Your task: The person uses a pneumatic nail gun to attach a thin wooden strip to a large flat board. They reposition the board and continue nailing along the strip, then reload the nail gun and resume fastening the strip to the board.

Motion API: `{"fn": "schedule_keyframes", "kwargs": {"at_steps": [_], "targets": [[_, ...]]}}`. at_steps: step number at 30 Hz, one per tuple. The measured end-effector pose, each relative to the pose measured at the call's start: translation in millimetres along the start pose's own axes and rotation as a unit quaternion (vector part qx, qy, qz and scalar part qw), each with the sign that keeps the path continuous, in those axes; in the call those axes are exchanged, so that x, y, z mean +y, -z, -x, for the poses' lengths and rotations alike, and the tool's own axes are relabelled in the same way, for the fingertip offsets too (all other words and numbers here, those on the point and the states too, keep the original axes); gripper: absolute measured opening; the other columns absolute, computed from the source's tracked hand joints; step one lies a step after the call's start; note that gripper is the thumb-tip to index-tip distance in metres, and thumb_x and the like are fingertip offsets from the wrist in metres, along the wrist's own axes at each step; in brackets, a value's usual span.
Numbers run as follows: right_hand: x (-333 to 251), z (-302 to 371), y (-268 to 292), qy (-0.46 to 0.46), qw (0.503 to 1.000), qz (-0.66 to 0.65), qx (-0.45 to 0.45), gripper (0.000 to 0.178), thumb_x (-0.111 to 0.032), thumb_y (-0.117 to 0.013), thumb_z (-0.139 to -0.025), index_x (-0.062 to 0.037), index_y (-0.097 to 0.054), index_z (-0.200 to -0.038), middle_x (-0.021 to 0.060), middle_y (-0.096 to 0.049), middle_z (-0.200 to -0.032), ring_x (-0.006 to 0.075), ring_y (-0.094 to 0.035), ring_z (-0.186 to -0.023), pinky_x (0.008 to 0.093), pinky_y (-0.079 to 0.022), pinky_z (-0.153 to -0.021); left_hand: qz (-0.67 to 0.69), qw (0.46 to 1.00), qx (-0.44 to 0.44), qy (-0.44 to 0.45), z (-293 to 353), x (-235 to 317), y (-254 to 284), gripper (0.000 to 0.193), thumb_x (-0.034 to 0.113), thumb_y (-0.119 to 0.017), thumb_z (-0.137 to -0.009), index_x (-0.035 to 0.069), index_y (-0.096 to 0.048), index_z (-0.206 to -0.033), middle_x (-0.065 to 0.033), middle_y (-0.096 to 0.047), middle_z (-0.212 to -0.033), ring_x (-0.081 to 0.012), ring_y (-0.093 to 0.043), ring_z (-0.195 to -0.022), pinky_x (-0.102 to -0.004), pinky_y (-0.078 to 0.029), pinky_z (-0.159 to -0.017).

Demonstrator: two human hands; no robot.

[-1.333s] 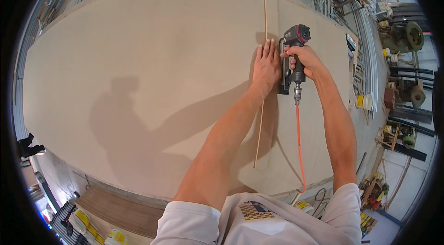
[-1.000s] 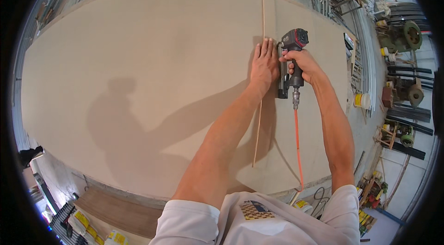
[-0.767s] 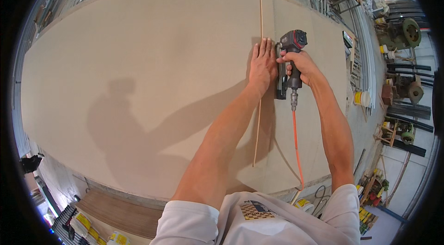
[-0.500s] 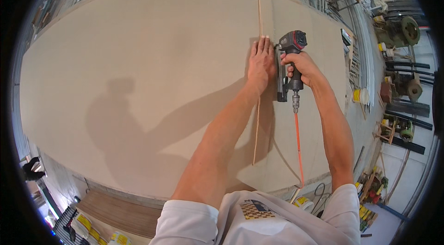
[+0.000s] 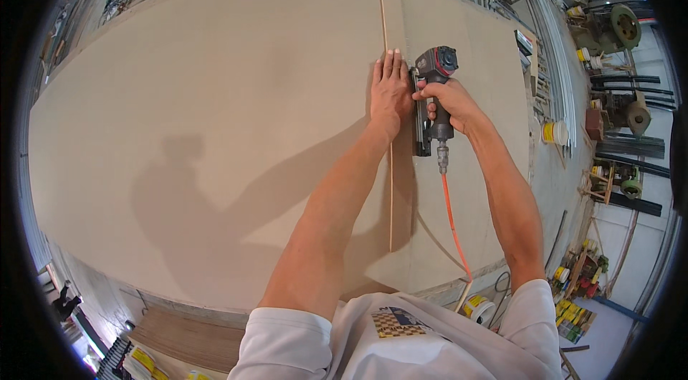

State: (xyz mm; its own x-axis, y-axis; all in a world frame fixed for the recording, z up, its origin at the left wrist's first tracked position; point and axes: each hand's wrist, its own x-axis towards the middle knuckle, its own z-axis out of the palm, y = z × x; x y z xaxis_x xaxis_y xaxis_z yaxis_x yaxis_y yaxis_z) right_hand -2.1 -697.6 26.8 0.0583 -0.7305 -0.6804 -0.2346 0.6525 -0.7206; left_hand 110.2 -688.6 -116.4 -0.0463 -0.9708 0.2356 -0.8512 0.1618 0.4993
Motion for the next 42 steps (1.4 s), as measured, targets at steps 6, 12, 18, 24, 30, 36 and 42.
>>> {"fn": "schedule_keyframes", "kwargs": {"at_steps": [6, 12, 18, 24, 30, 36, 42], "targets": [[7.0, -5.5, 8.4, -0.003, 1.0, 0.012, -0.012, 0.017, -0.008, -0.064, -0.088, -0.0047, -0.061, -0.104, 0.0074, -0.069, -0.091, 0.0075, -0.051, -0.059, 0.0268, -0.048, -0.053, -0.018, 1.0, 0.004, -0.004, -8.7, -0.9, -0.7, 0.061, 0.036, -0.052, -0.102, -0.001, -0.046, -0.15, -0.0169, -0.035, -0.164, -0.03, -0.026, -0.156, -0.0455, -0.019, -0.128], [5.6, -4.7, 5.0, -0.019, 1.0, 0.001, -0.019, 0.014, -0.008, -0.063, -0.088, -0.0056, -0.062, -0.102, 0.0072, -0.069, -0.091, 0.0087, -0.052, -0.06, 0.0276, -0.046, -0.053, -0.061, 0.998, -0.007, -0.017, -18.1, -12.9, -6.6, 0.063, 0.031, -0.056, -0.097, 0.002, -0.045, -0.152, -0.0149, -0.032, -0.166, -0.0284, -0.023, -0.157, -0.0445, -0.017, -0.129], [12.9, -11.9, 11.7, 0.011, 1.0, 0.001, -0.003, 0.009, -0.01, -0.065, -0.086, -0.0019, -0.061, -0.089, 0.01, -0.066, -0.082, 0.0129, -0.054, -0.058, 0.0325, -0.046, -0.049, 0.017, 1.0, -0.006, -0.015, -27.2, -6.8, -1.6, 0.073, 0.03, -0.064, -0.089, -0.002, -0.043, -0.151, -0.0174, -0.034, -0.165, -0.0311, -0.024, -0.156, -0.0456, -0.018, -0.129], [9.4, -10.1, 6.5, 0.0, 1.0, -0.01, -0.017, 0.016, -0.007, -0.065, -0.086, -0.0027, -0.06, -0.101, 0.0105, -0.068, -0.088, 0.0102, -0.053, -0.058, 0.0289, -0.045, -0.051, -0.031, 0.999, 0.012, -0.026, -50.6, -22.4, -11.9, 0.058, 0.017, -0.054, -0.093, -0.002, -0.048, -0.147, -0.0163, -0.041, -0.161, -0.0312, -0.031, -0.153, -0.0454, -0.022, -0.127], [11.3, -8.8, 7.7, -0.036, 0.999, 0.002, -0.012, 0.016, -0.006, -0.064, -0.086, -0.0052, -0.06, -0.101, 0.0085, -0.068, -0.092, 0.0096, -0.052, -0.059, 0.0282, -0.045, -0.053, 0.005, 0.999, 0.041, -0.018, -57.1, -23.9, -11.6, 0.053, 0.007, -0.048, -0.093, -0.001, -0.05, -0.146, -0.0155, -0.042, -0.161, -0.0292, -0.031, -0.153, -0.0455, -0.023, -0.127], [11.9, -12.8, 9.2, -0.01, 1.0, 0.001, -0.01, 0.011, -0.005, -0.063, -0.086, -0.0065, -0.059, -0.095, 0.0074, -0.067, -0.088, 0.0094, -0.051, -0.058, 0.0277, -0.044, -0.051, 0.015, 0.998, 0.059, -0.035, -80.3, -23.2, -9.5, 0.055, 0.002, -0.048, -0.089, -0.004, -0.051, -0.143, -0.0187, -0.046, -0.157, -0.0334, -0.034, -0.151, -0.0457, -0.024, -0.125], [14.8, -9.3, 9.8, -0.008, 1.0, -0.017, -0.004, 0.01, -0.004, -0.063, -0.086, -0.0061, -0.058, -0.094, 0.0079, -0.066, -0.087, 0.009, -0.051, -0.056, 0.0278, -0.043, -0.05, 0.038, 0.997, 0.045, -0.049, -82.5, -16.2, 3.9, 0.055, 0.0, -0.048, -0.087, -0.007, -0.051, -0.142, -0.0216, -0.046, -0.156, -0.0349, -0.034, -0.15, -0.0467, -0.024, -0.125]]}}
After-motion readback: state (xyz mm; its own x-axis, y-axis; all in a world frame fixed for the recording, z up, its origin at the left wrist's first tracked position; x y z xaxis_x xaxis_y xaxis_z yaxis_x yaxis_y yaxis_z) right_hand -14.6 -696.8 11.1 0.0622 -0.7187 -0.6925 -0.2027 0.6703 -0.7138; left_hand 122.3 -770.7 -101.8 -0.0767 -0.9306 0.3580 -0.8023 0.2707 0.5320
